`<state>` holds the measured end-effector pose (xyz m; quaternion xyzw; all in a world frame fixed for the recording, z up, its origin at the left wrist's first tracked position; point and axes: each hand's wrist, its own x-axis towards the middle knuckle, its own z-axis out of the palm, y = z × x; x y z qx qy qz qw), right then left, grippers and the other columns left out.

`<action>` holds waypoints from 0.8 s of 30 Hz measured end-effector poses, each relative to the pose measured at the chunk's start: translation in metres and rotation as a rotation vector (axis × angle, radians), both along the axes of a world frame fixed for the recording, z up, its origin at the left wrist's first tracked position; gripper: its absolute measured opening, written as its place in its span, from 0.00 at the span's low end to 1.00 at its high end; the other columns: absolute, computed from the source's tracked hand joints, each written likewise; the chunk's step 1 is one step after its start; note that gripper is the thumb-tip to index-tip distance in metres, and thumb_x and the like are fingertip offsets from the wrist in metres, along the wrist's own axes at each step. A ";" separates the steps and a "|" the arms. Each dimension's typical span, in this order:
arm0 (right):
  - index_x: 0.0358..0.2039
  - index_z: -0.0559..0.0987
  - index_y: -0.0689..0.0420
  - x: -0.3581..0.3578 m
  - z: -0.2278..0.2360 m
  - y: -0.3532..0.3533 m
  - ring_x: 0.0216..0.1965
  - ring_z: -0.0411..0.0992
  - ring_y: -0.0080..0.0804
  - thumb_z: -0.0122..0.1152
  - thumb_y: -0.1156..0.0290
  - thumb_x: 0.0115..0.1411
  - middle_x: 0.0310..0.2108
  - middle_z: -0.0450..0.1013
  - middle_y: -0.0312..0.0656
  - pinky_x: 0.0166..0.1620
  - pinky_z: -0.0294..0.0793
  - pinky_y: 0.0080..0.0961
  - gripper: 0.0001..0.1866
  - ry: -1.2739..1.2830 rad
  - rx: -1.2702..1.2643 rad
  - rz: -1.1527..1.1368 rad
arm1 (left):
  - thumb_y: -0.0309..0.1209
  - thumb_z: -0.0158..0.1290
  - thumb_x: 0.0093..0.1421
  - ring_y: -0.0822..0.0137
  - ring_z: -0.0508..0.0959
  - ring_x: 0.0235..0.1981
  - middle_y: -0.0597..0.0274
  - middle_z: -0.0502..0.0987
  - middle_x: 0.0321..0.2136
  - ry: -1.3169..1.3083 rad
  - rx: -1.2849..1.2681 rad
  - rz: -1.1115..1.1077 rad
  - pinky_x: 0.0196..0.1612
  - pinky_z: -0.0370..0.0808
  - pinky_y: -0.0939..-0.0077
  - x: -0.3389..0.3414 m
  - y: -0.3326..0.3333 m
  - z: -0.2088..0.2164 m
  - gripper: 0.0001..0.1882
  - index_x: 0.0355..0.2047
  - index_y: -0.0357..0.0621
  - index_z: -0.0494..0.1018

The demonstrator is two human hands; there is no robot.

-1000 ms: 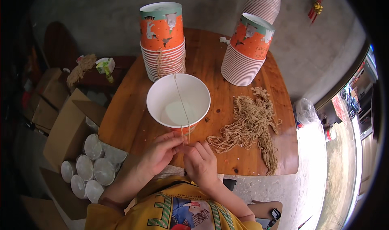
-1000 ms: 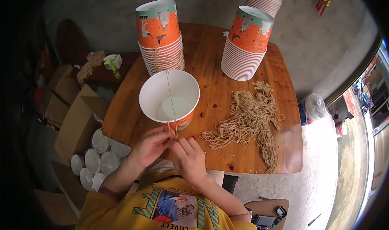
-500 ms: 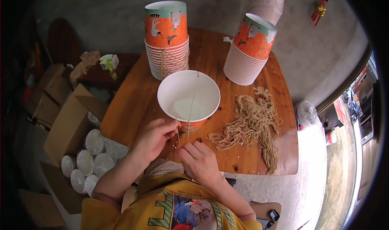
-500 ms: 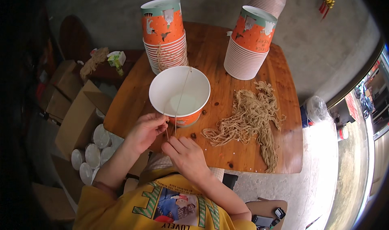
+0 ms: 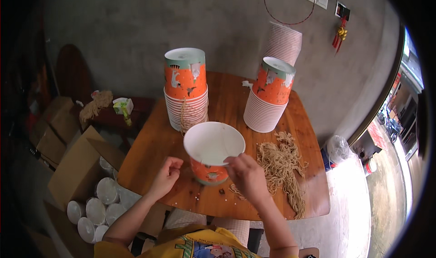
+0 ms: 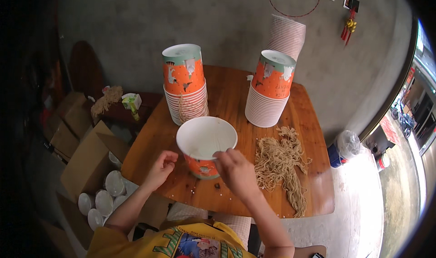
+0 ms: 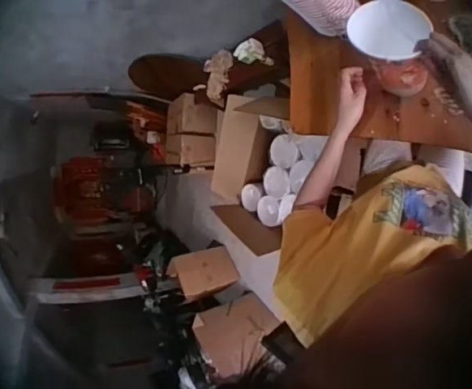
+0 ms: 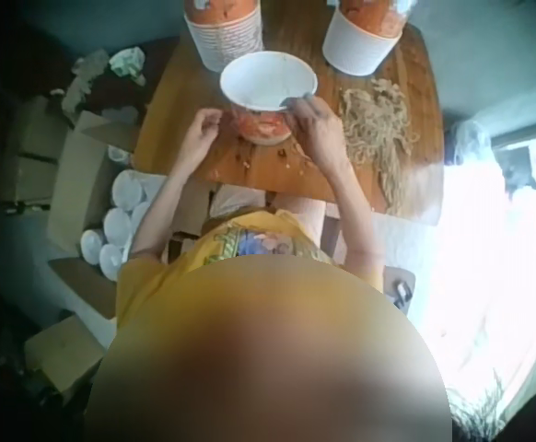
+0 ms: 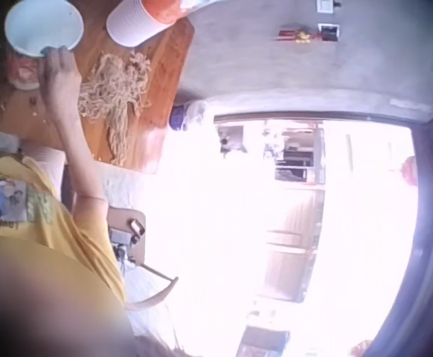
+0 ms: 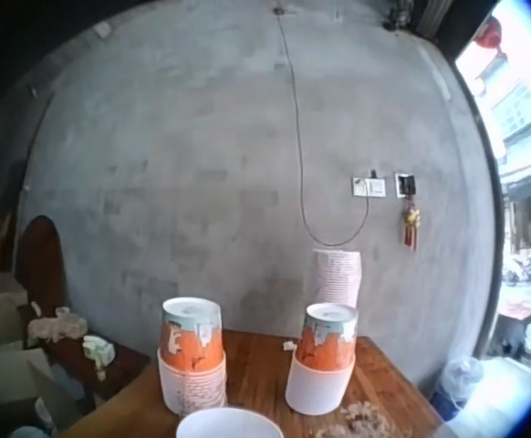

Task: Assembling paper cups by threading a string through the bottom and adding fibrous material inside.

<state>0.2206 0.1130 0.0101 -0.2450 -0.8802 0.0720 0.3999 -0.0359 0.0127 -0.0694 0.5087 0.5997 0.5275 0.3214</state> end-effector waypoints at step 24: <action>0.57 0.69 0.50 -0.098 0.172 0.172 0.18 0.57 0.11 0.56 0.68 0.64 0.25 0.68 0.28 0.17 0.52 0.08 0.21 0.721 -1.270 0.721 | 0.39 0.73 0.41 0.55 0.55 0.66 0.45 0.50 0.65 0.245 0.772 -0.123 0.66 0.57 0.59 -0.108 0.172 0.202 0.70 0.69 0.44 0.29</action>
